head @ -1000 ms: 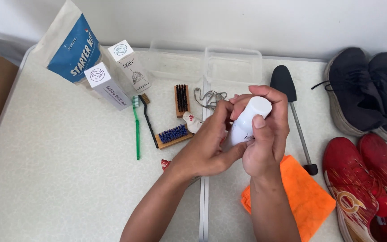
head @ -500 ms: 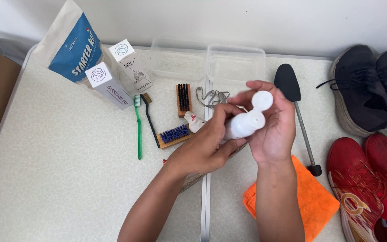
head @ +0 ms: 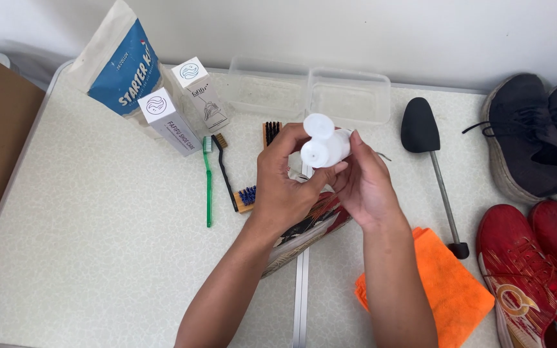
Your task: Unlacing a sneaker and organizing cleaning brushes and solutions on a table in preparation for cleaning.
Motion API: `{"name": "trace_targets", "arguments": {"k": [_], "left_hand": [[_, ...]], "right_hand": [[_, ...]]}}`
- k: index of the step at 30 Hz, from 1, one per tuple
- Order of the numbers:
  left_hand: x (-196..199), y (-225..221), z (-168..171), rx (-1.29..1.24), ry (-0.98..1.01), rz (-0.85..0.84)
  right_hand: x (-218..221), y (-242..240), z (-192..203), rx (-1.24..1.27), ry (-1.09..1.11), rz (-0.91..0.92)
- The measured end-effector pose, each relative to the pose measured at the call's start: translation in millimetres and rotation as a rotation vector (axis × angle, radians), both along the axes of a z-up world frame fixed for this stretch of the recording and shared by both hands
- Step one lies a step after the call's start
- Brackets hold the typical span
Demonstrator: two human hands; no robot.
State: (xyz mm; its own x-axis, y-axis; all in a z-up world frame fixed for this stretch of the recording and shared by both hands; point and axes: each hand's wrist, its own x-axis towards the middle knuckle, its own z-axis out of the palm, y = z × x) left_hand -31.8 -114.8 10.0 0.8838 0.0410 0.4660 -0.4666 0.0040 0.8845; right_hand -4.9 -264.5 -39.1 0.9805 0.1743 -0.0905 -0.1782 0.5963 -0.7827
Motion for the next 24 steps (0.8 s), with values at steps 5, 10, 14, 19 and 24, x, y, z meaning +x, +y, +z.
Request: {"name": "trace_targets", "arguments": {"k": [5,10,14,19,24], "left_hand": [[2.8,1.9,0.7,0.054,-0.03,0.034],[3.1,7.4,7.6,0.123,0.019,-0.018],[5.2,20.0,13.7,0.264,0.21,-0.11],[8.0,34.3,24.5,0.398,0.373,-0.197],[7.9,39.3,47.8,0.675,0.526,-0.347]], "right_hand": [[4.1,8.4,-13.8,0.154,0.046,-0.043],[3.3,5.2,3.1,0.228,0.044,-0.248],[14.3,-14.9,7.2,0.311,0.06,-0.376],[48.4,-32.5,22.8,0.238,0.048,-0.47],[94.0,-31.7,24.5,-0.247,-0.107,-0.586]]}}
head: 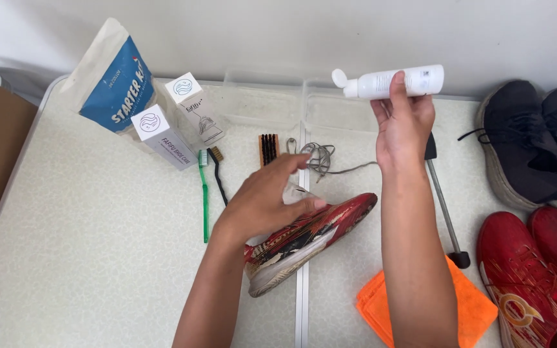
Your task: Unlacing a sneaker and organizing cleaning brushes and solutions on a table in preparation for cleaning.
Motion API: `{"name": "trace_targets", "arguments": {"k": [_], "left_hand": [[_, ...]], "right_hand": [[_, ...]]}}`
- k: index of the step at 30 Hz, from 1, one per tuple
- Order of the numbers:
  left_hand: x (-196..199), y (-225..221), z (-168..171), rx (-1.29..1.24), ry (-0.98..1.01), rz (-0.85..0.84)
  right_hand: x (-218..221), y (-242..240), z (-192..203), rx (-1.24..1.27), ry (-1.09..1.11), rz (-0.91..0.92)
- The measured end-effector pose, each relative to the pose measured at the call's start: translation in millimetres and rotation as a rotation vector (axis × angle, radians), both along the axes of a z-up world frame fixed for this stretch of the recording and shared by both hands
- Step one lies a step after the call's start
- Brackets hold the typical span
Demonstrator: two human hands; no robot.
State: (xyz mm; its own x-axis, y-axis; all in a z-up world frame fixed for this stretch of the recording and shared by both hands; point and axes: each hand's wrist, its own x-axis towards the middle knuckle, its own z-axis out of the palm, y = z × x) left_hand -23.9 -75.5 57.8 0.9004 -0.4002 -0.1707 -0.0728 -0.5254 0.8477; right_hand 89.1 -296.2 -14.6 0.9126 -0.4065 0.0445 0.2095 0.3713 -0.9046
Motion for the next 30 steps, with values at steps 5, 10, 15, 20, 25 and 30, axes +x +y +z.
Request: {"name": "trace_targets", "arguments": {"k": [5,10,15,20,25,30], "left_hand": [[0.5,-5.8,-0.3,0.041,-0.013,-0.134],[4.2,-4.0,-11.5,0.111,-0.026,-0.189],[3.4,-3.7,-9.1,0.151,-0.031,-0.183],[2.3,-3.7,-9.6,0.145,-0.052,-0.177],[1.6,-4.8,-16.5,0.124,-0.082,-0.182],[2.1,-6.0,-17.0,0.133,-0.095,-0.171]], "right_hand": [[33.5,-14.7,-30.9,-0.22,-0.114,-0.094],[41.9,-9.9,-41.6,-0.304,-0.107,-0.106],[43.4,-6.5,-50.6,-0.377,-0.117,-0.122],[41.7,-0.7,-47.2,-0.421,-0.141,-0.141],[48.7,-9.1,-58.6,-0.462,-0.146,-0.169],[42.3,-1.8,-51.4,-0.425,-0.152,-0.171]]}}
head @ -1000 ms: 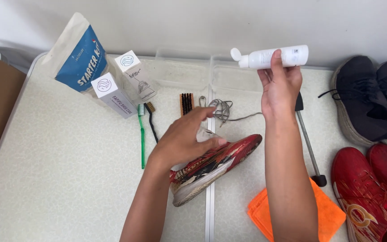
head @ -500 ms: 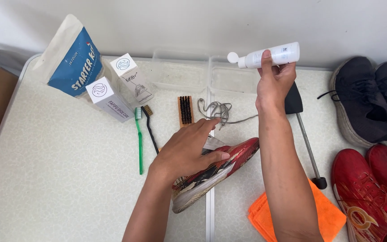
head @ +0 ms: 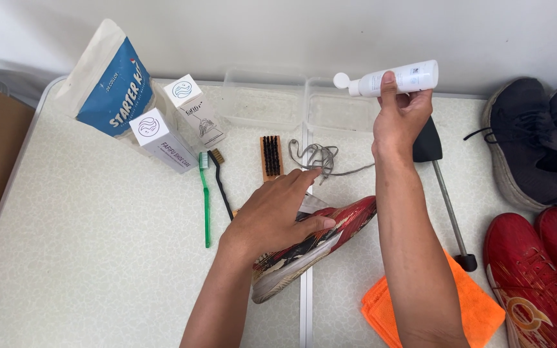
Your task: Unlacing a sneaker and organizing cleaning brushes and solutions on a table in preparation for cleaning.
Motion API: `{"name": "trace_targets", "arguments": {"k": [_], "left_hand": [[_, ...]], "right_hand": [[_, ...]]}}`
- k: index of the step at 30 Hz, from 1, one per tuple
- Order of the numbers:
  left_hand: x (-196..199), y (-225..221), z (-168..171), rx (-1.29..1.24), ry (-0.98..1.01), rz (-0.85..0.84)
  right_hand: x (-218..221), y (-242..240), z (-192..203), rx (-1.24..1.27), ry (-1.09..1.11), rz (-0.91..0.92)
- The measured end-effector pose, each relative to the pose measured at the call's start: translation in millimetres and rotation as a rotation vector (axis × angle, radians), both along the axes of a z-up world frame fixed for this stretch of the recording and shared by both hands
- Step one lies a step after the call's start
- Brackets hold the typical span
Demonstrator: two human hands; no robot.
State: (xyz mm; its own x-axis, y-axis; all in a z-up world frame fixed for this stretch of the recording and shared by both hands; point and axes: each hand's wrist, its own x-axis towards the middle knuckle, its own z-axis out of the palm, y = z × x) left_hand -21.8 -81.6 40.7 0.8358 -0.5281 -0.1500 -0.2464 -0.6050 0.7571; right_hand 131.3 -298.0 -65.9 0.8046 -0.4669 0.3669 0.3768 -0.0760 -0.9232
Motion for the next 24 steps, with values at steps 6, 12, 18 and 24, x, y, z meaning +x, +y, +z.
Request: {"name": "trace_targets", "arguments": {"k": [6,12,18,24], "left_hand": [[0.4,-0.4,-1.3,0.005,-0.003,-0.003],[2.2,3.7,-1.5,0.028,0.028,0.023],[15.1,23.0,-26.4,0.137,0.046,0.196],[17.8,48.1,-45.0,0.305,0.108,0.189]], "right_hand": [[-5.1,1.1,10.7,0.155,-0.054,0.024],[-20.9,1.9,30.5,0.559,0.016,0.102],[-54.7,5.5,42.6,0.829,0.11,0.16],[-90.9,14.3,42.4,0.976,0.177,0.229]]}}
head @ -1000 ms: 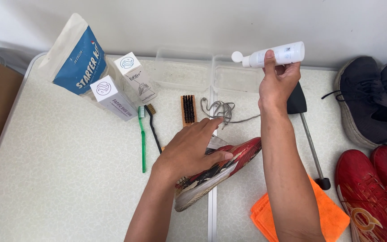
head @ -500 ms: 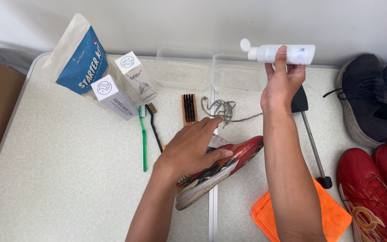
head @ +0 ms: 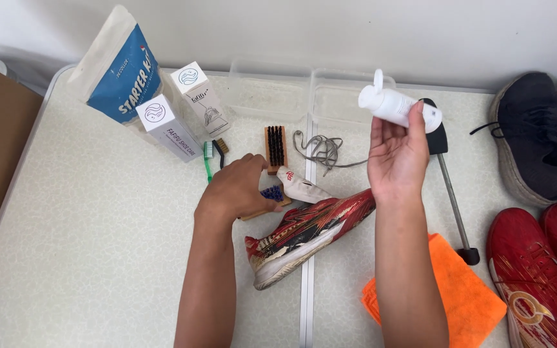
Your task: Unlacing a sneaker and organizing cleaning brushes and solutions on a table in preparation for cleaning.
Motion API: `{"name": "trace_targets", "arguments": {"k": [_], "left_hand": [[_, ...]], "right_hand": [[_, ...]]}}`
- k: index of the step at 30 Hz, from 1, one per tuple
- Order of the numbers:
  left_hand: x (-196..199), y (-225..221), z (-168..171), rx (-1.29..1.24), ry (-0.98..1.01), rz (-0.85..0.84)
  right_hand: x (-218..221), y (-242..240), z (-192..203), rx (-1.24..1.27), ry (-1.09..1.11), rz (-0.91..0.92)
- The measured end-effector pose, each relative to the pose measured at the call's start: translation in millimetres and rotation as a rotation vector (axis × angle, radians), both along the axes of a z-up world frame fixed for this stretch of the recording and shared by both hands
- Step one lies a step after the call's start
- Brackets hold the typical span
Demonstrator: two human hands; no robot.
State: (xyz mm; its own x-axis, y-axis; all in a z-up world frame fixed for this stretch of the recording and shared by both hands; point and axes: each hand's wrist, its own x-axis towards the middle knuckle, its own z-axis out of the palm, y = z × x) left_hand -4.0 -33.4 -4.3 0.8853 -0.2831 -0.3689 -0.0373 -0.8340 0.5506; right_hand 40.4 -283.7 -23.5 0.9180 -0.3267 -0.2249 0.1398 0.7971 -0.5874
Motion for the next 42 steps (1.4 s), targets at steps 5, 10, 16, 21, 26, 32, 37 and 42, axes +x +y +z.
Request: {"name": "trace_targets", "arguments": {"k": [5,10,16,21,26,32,37,42], "left_hand": [[7.5,-4.8,-40.9,0.203,0.081,0.001],[23.0,-5.5,-89.2,0.32,0.046,0.027],[1.1,6.1,-15.9,0.183,0.055,0.078],[-23.6,3.0,50.9,-0.158,-0.002,0.258],[-14.6,10.8,38.4,-0.383,-0.062,0.354],[-5.4,17.5,28.1,-0.381,-0.054,0.378],[-1.6,15.5,24.7,-0.321,0.018,0.336],[3.9,13.2,15.0,-0.266,-0.032,0.323]], "right_hand": [[-22.0,6.5,-2.1,0.064,0.019,0.054],[-27.6,5.5,-9.2,0.136,0.021,0.078],[-28.6,-3.2,-9.1,0.129,0.013,0.058],[-5.2,-12.4,-19.7,-0.085,-0.042,-0.003],[41.6,-11.7,-29.8,-0.41,-0.022,-0.076],[97.7,-28.6,-64.1,-0.65,0.017,-0.126],[103.6,-20.3,-65.7,-0.805,0.022,-0.144],[105.4,-15.3,-65.5,-0.807,-0.002,-0.177]]}}
